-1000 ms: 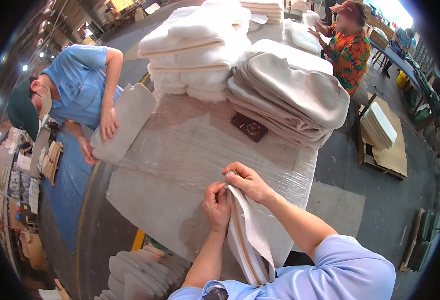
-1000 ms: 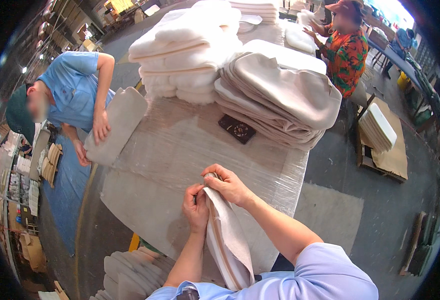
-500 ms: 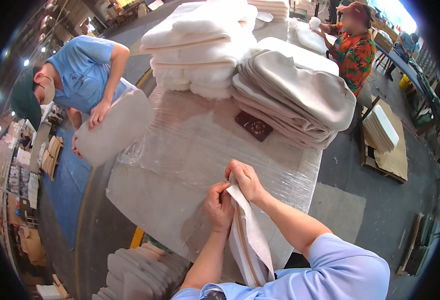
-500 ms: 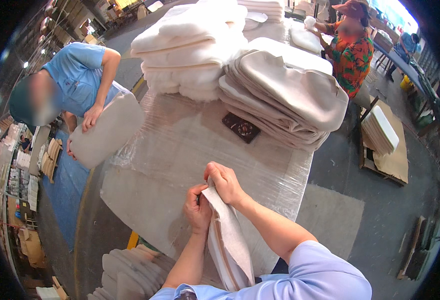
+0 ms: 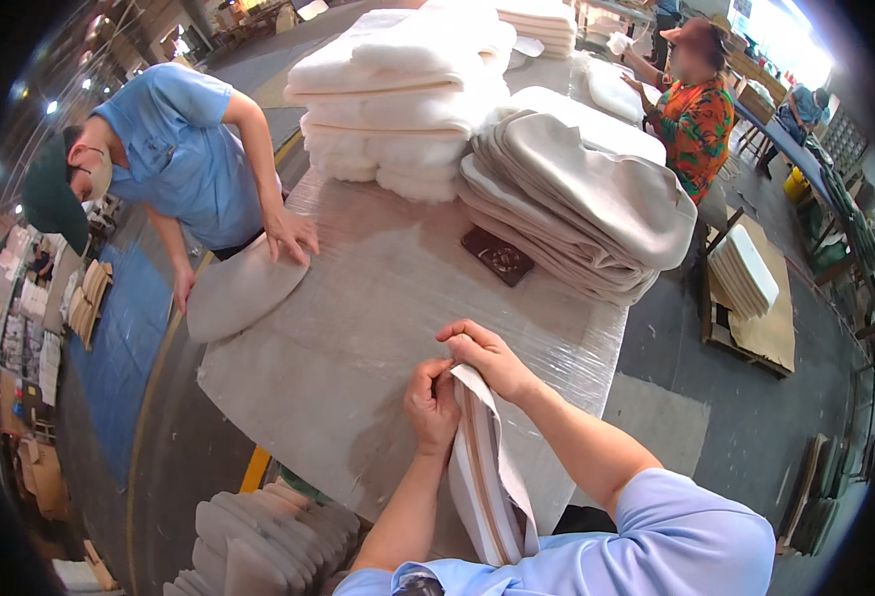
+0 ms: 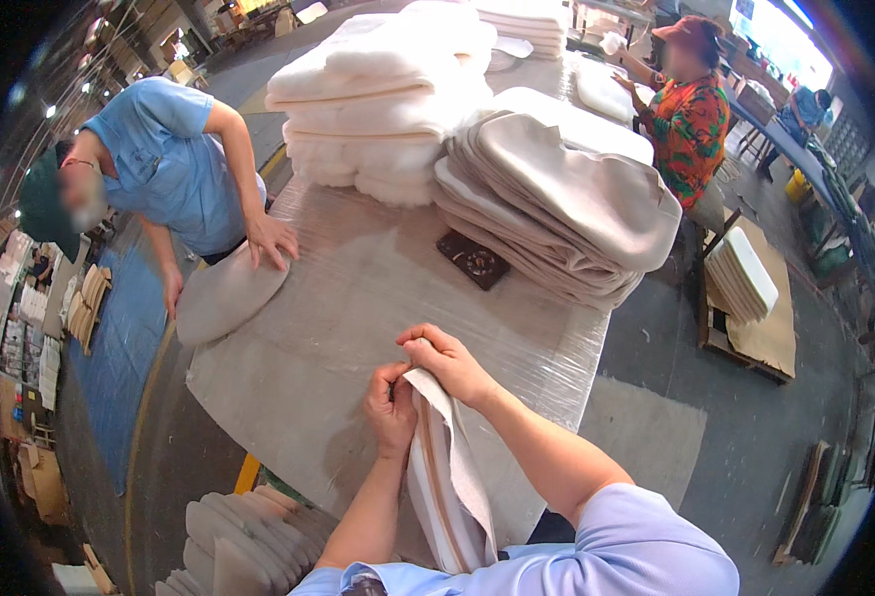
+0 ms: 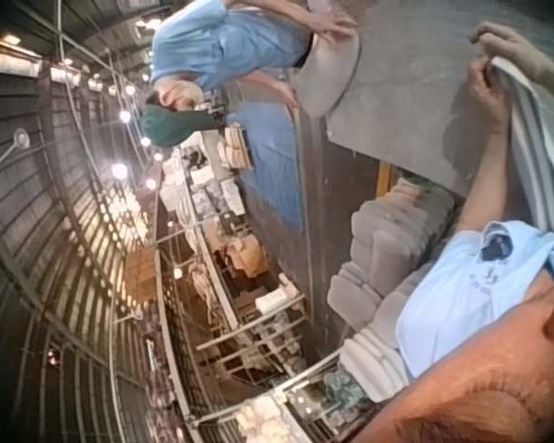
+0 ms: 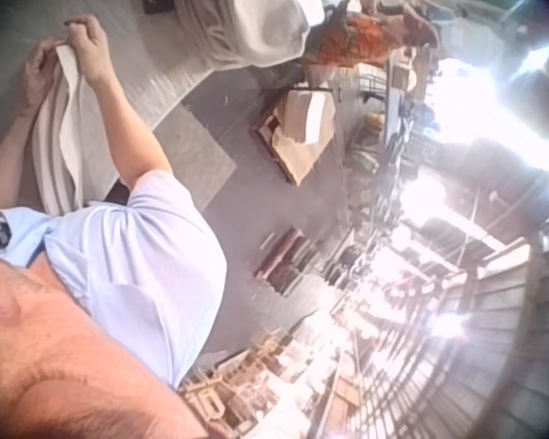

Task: The person inserts white foam pads into beige fabric covers at a work table. They align the foam, slide it into the cover, and adjust the edges to fit. The finished units are stacked on a nearby pallet.

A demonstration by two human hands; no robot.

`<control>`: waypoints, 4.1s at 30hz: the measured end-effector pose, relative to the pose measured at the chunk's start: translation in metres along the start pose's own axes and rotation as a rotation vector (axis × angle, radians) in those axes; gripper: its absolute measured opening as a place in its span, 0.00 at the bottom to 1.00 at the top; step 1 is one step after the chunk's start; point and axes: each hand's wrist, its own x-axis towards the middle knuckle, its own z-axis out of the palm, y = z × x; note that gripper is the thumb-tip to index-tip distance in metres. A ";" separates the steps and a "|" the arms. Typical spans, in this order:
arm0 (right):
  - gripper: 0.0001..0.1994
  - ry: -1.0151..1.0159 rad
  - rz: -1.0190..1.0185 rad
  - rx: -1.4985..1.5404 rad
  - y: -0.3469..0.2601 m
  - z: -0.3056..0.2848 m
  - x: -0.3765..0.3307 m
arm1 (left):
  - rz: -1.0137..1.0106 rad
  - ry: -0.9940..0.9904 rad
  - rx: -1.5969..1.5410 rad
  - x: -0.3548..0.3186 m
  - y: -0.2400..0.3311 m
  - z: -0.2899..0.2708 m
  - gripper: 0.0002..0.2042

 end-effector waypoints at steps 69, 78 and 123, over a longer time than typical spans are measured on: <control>0.33 -0.081 -0.178 0.088 -0.038 -0.033 -0.045 | -0.329 -0.599 -0.049 -0.284 0.111 -0.071 0.64; 0.30 -0.047 -0.226 -0.199 -0.029 -0.037 -0.041 | -0.377 -0.705 -0.042 -0.247 0.131 -0.071 0.68; 0.03 0.471 -0.507 -0.370 0.000 0.014 -0.026 | -0.155 0.111 0.082 -0.009 0.061 0.032 0.18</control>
